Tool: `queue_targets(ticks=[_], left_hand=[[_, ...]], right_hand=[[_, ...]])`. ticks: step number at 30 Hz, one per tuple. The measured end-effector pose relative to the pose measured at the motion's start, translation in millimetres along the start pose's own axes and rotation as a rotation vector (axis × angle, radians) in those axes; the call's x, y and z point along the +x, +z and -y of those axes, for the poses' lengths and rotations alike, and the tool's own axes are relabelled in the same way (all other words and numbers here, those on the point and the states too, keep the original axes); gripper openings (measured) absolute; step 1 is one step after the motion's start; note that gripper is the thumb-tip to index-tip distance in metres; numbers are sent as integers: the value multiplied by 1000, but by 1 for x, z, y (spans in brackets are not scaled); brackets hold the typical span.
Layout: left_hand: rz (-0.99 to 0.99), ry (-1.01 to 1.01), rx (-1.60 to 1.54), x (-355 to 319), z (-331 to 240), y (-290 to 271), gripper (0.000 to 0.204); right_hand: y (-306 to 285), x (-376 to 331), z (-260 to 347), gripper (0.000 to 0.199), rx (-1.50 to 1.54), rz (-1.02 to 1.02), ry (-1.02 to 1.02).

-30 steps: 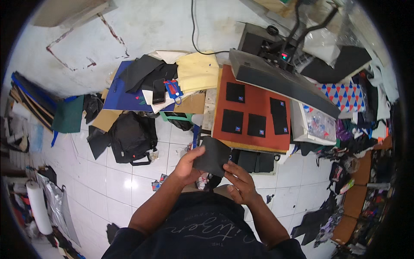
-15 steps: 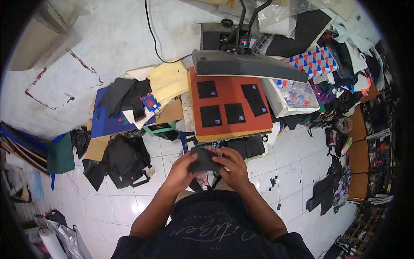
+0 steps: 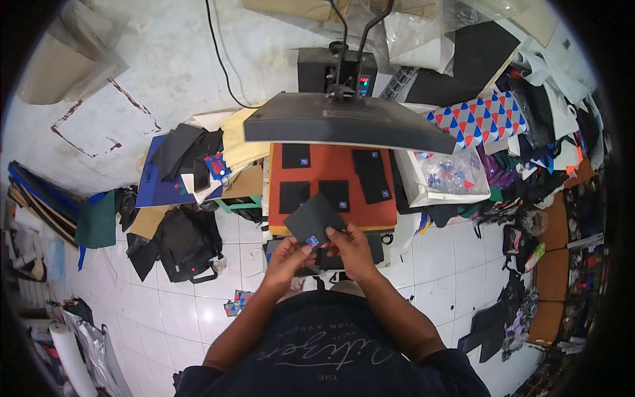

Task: The person places small patterned triangular transfers onto a red heat-press platen, then closes the press to apply heat. They repeat this process for several transfers, opening and closing the press between each placement.

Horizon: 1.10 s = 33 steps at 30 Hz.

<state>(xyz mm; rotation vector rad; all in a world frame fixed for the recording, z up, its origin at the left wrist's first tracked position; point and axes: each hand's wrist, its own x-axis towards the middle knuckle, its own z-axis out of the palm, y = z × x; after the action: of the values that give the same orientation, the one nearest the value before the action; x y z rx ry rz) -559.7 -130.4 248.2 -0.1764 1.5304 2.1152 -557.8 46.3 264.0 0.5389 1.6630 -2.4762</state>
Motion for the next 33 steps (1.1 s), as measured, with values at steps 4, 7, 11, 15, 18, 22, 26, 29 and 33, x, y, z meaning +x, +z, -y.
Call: queue_targets(ticks=[4, 7, 11, 15, 18, 22, 26, 29, 33], left_hand=[[-152, 85, -122, 18, 14, 54, 25], [-294, 43, -5, 36, 26, 68, 24], [-431, 171, 313, 65, 60, 31, 21], [-558, 353, 633, 91, 37, 8, 23], [-534, 487, 1004, 104, 20, -14, 29], [-521, 458, 754, 94, 18, -20, 32], [-569, 285, 723, 36, 37, -44, 29], [-645, 193, 761, -24, 74, -76, 26], [-681, 50, 814, -94, 140, -126, 27]], right_hand=[[-53, 14, 9, 18, -231, 140, 39], [-98, 43, 3, 21, -339, 131, 76], [-132, 105, -3, 34, -559, 32, -88], [-138, 195, 17, 36, -695, 53, -297], [-116, 251, 9, 39, -878, -136, -648], [-105, 303, -11, 42, -1162, -190, -1003], [-102, 322, -31, 42, -1289, -297, -1032], [-99, 326, -39, 42, -1328, -344, -1038], [-118, 330, -40, 42, -1337, -377, -1093]])
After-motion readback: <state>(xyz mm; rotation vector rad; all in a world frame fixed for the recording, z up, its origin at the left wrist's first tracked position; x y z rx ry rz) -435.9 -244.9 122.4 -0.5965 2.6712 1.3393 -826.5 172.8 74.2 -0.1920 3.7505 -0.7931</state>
